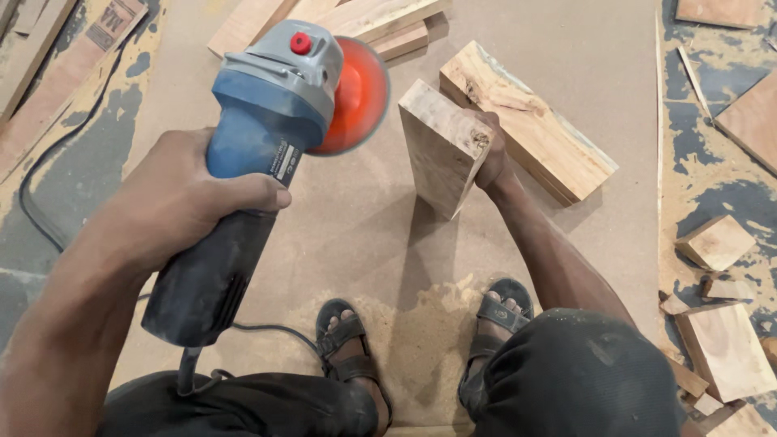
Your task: The person uses an orbital sander to smooth the surfaces of several small wooden blocks. They handle each piece one at a time, sanding the top and side faces before setting the finished piece aside.
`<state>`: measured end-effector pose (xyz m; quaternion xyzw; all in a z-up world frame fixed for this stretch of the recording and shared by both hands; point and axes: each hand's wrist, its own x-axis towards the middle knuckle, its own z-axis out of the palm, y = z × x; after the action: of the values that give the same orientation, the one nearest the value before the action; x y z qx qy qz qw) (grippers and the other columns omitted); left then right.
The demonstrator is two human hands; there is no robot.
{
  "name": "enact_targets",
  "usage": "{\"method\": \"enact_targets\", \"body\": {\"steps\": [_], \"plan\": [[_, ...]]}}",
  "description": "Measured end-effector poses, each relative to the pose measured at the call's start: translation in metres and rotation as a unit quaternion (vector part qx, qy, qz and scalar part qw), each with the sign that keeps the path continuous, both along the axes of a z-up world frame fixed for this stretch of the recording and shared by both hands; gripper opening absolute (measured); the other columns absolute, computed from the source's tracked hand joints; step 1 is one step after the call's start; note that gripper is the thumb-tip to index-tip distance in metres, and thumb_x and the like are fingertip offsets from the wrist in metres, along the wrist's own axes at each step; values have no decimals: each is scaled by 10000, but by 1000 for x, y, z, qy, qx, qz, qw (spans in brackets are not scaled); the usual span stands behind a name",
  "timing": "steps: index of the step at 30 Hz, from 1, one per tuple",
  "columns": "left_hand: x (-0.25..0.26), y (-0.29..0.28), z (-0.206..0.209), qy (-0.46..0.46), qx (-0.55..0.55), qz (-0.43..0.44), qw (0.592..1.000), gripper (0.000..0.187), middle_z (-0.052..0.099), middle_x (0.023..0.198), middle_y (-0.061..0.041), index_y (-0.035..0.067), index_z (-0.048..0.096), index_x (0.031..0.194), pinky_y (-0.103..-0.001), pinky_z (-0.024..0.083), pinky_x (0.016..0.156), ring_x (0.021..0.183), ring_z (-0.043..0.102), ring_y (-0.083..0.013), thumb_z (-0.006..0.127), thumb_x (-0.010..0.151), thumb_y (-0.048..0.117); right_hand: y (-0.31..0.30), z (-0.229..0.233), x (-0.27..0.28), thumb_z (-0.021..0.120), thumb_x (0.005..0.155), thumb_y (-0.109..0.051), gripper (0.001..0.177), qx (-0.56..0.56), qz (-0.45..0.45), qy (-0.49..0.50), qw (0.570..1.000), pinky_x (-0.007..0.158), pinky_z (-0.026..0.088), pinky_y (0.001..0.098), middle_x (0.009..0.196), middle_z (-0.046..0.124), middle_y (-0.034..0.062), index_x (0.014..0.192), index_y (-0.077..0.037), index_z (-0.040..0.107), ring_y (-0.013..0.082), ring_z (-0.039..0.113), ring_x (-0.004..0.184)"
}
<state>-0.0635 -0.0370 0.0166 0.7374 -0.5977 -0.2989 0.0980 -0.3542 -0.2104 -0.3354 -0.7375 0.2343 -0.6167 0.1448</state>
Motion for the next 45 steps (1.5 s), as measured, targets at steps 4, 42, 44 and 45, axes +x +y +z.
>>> {"method": "enact_targets", "body": {"steps": [4,42,44,45], "plan": [[-12,7,-4,30,58,-33,997,521,740,783,-140,42,709,1060,-409,587,621,631,727,-288,788,617,304,8,24,6,526,1010,-262,323,213,199,-125,948,685,477,288,839,661,63,929,34,626,136,570,740],[7,-21,4,-18,17,-8,1000,503,743,797,-166,23,729,1053,-413,542,617,645,713,-293,791,662,333,29,59,16,400,1073,-309,425,300,157,-170,925,624,417,278,727,576,6,790,-47,580,100,484,668],[-3,-16,3,2,41,-31,999,505,755,786,-155,32,738,1029,-414,556,619,639,718,-286,800,629,335,29,58,17,402,1077,-309,426,303,162,-178,922,624,420,279,733,583,9,799,-43,587,100,491,669],[-10,-11,3,24,46,-49,997,507,764,774,-147,36,734,1007,-405,564,623,642,720,-273,806,606,338,32,54,18,403,1079,-308,427,304,166,-182,920,624,422,279,735,587,10,803,-40,590,100,494,670]]}}
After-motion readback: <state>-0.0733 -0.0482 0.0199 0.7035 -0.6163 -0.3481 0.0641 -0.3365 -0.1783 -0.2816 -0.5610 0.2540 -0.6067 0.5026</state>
